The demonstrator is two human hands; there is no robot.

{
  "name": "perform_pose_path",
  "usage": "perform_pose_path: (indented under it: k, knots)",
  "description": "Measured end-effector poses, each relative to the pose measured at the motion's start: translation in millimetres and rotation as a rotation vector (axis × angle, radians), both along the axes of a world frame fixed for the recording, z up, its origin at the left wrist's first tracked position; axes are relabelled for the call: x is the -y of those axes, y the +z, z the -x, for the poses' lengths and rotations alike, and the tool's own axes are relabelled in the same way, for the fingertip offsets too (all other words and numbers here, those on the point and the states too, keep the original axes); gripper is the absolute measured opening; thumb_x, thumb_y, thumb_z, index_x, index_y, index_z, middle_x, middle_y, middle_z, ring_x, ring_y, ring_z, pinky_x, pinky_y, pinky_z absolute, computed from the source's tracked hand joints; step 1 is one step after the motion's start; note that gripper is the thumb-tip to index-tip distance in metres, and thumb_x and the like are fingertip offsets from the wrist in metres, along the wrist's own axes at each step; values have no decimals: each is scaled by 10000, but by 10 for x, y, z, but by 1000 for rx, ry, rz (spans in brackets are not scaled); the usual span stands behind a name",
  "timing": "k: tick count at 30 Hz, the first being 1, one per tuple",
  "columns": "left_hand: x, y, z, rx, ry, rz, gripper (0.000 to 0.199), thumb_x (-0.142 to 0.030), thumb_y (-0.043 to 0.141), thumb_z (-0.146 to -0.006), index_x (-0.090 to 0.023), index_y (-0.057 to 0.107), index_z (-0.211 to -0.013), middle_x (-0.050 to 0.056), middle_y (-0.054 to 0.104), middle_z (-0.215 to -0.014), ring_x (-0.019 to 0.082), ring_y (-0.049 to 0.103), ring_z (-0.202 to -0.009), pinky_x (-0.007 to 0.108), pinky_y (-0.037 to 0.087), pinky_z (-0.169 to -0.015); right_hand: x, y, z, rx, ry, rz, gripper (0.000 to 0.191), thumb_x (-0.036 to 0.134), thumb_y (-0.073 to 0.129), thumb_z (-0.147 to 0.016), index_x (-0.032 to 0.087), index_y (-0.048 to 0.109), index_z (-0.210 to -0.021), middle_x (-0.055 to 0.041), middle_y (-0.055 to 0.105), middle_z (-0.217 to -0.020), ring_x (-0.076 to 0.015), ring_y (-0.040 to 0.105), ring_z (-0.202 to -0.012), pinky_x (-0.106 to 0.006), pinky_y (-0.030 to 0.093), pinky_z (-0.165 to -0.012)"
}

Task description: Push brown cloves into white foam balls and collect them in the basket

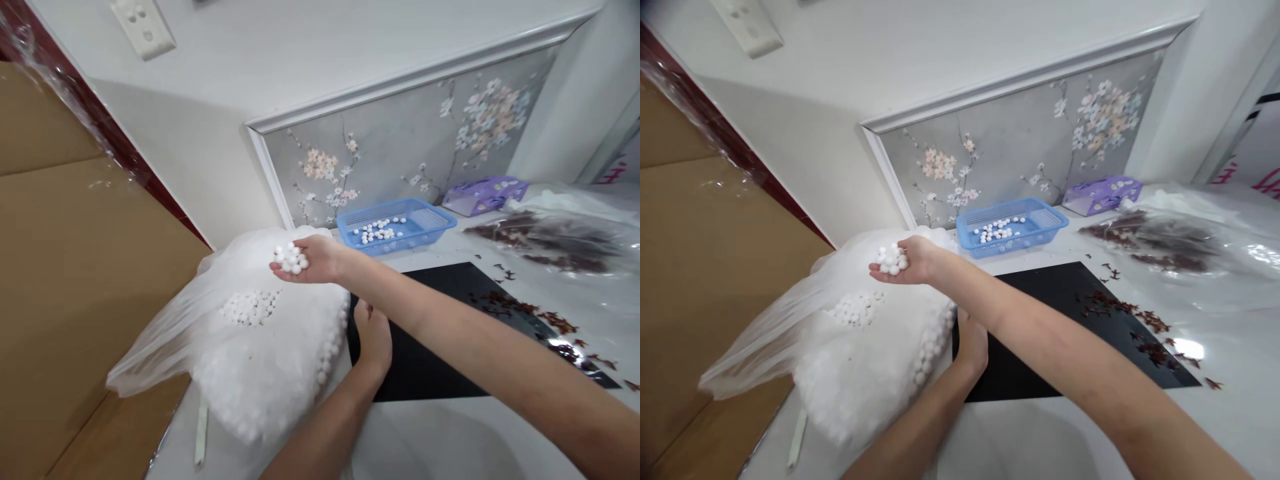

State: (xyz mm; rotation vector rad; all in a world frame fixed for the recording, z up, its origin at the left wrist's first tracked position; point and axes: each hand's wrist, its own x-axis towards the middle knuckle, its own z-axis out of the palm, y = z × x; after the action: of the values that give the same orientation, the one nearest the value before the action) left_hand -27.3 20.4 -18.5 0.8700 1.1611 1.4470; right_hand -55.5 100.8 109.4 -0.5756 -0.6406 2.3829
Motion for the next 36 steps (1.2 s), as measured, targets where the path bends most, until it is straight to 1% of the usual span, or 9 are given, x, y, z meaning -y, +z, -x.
perform_pose_path:
  k: [3,5,10,15,21,29,31,33,36]
  knots:
    - [-42,13,-15,-57,0,-51,132,-143,472,-703,-180,556,-608,-16,524,-596,119,489,-616,236,373,-584,41,33,-424,89,-87,5,225,195,267,-925,102,468,-962,-75,571,-841,-145,619,-716,-277,530,-606]
    - [-62,21,-15,-84,5,-65,141,-129,458,-690,-173,567,-613,-14,526,-602,112,489,-614,227,366,-578,56,-32,-708,176,-158,-2,238,198,264,-926,108,485,-928,-75,577,-834,-141,620,-720,-278,522,-632]
    - [-79,15,2,-123,21,-84,138,-149,454,-694,-174,578,-637,-16,536,-631,104,495,-624,214,366,-578,89,-401,-1327,377,-308,75,251,190,271,-909,143,512,-855,-92,597,-811,-171,622,-732,-357,517,-682]
    - [-92,1,8,-158,21,-73,125,-181,468,-702,-176,581,-650,-11,545,-649,108,510,-637,215,374,-581,173,-680,-1690,427,-395,184,230,201,303,-909,137,519,-867,-97,603,-808,-162,633,-702,-295,528,-593]
    - [-112,3,15,-187,18,-68,117,-195,469,-699,-177,578,-657,-13,535,-653,106,503,-632,217,386,-587,265,-783,-1757,347,-374,318,255,214,307,-928,71,516,-957,-135,609,-822,-176,641,-730,-278,540,-579]
    - [-98,2,17,-268,27,-82,125,-175,449,-720,-185,565,-676,-6,541,-666,123,520,-655,241,411,-607,379,-862,-1732,260,-298,296,283,225,300,-931,68,533,-969,-147,623,-855,-157,637,-720,-264,534,-598]
    - [-74,22,7,-310,47,-106,129,-188,443,-756,-193,567,-720,4,559,-726,137,539,-727,263,426,-683,384,-873,-1725,288,-315,257,276,233,311,-925,75,537,-946,-138,626,-830,-152,632,-689,-261,527,-587]
    - [-49,44,-8,-353,66,-143,124,-217,452,-792,-205,575,-810,20,584,-858,156,545,-869,289,411,-812,401,-889,-1686,348,-362,207,275,241,316,-920,79,538,-911,-125,622,-794,-147,623,-661,-262,520,-581]
    - [-33,52,-33,-434,23,-185,205,-282,487,-821,-225,556,-1006,47,560,-1108,184,480,-1098,321,335,-968,470,-949,-1543,526,-450,2,282,276,306,-923,108,531,-897,-79,597,-757,-137,591,-613,-266,503,-552]
